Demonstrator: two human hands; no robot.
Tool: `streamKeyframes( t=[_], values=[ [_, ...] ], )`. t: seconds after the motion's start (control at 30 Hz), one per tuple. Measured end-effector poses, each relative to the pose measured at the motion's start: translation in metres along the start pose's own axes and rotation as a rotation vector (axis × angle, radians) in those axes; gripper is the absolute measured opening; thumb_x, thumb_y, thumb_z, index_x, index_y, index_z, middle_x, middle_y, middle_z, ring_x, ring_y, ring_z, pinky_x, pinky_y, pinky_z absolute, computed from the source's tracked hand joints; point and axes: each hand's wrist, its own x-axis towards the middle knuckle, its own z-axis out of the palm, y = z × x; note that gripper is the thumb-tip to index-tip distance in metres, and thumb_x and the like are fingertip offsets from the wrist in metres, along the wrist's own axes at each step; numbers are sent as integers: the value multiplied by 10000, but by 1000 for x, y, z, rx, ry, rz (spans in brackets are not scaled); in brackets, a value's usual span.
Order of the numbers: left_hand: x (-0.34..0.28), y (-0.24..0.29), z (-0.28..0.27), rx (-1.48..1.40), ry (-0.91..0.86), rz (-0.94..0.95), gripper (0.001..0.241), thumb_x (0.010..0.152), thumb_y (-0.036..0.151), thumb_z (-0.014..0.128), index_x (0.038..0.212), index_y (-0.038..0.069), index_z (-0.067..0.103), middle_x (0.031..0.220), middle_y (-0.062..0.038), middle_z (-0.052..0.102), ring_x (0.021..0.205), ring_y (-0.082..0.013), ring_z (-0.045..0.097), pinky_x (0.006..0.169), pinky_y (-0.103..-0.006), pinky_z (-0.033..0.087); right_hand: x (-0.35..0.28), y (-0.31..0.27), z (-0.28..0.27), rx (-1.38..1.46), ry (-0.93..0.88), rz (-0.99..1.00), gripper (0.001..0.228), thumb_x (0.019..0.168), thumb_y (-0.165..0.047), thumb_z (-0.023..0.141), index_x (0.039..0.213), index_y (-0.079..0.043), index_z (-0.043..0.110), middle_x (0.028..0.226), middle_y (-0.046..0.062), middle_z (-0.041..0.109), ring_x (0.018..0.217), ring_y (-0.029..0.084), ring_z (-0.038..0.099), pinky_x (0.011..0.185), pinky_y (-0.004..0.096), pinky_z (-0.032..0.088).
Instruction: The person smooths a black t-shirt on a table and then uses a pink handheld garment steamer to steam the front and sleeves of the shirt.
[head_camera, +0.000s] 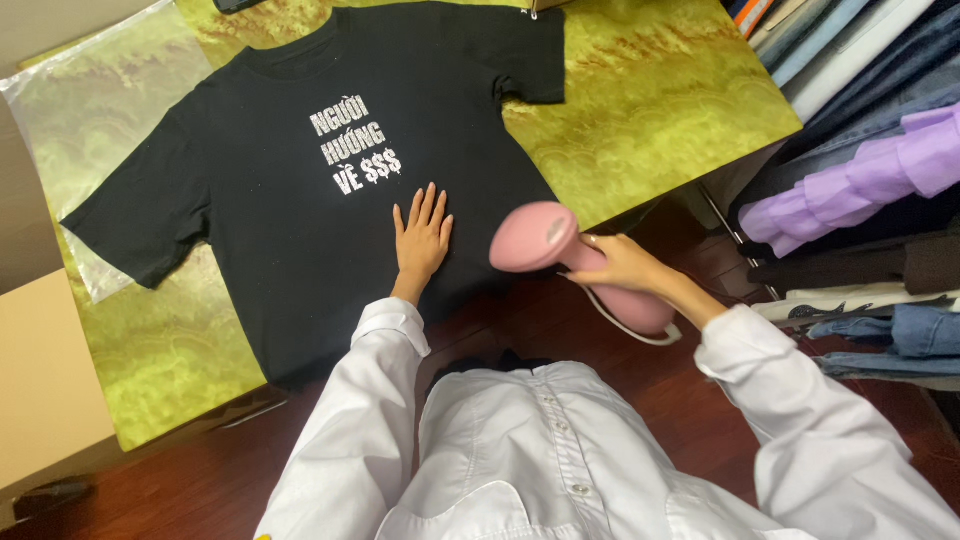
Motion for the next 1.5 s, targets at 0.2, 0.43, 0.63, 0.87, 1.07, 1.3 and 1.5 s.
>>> streamKeyframes(
  t=[0.2,0.43,0.63,0.87,1.07,1.3,1.5],
  values=[
    [1,-21,-3,-180,37,50,418,968,327,267,1366,201,283,1442,4,204,1310,-169,222,1063,-469,154,0,-33,-16,-26,-35,-28,624,621,-428,713,1114,-69,579,1037,162,617,1013,326,555,869,432,447],
    [-13,-64,-14,-20,-8,7,452,965,381,211,1391,231,218,1460,10,148,1338,-179,138,1070,-478,76,57,-80,36,62,44,-151,626,664,-468,683,1132,-72,555,1017,166,616,972,356,561,827,450,455],
    [-14,-67,-14,-2,-100,-16,492,949,467,187,1398,266,171,1471,30,67,1348,-165,64,1074,-496,23,48,-77,45,35,22,-62,672,650,-521,656,1160,-100,535,1027,171,610,982,357,556,844,454,450],
    [-12,-65,-12,8,-121,-32,504,946,479,163,1401,262,153,1475,31,45,1350,-163,47,1071,-503,0,-20,-71,32,-33,15,114,652,620,-490,679,1142,-118,557,995,171,627,960,366,573,835,473,454],
    [-37,-65,-15,-73,-19,-63,503,960,444,197,1388,180,227,1465,-19,114,1342,-188,107,1066,-503,37,-40,-89,28,25,8,151,604,611,-461,701,1110,-140,591,994,156,634,970,355,574,853,457,451],
    [-69,-85,-15,-96,16,-87,440,971,366,205,1377,204,253,1453,13,164,1332,-170,153,1063,-506,89,16,-136,64,56,75,-39,602,671,-470,660,1143,-114,545,1029,160,613,991,368,552,856,468,443],
    [-65,-98,-15,-84,-117,-58,442,962,366,202,1393,271,177,1470,58,63,1348,-161,88,1075,-517,59,34,-141,84,-18,-21,-52,626,653,-519,641,1155,-157,543,1021,147,619,993,358,554,871,458,437]
  ],
)
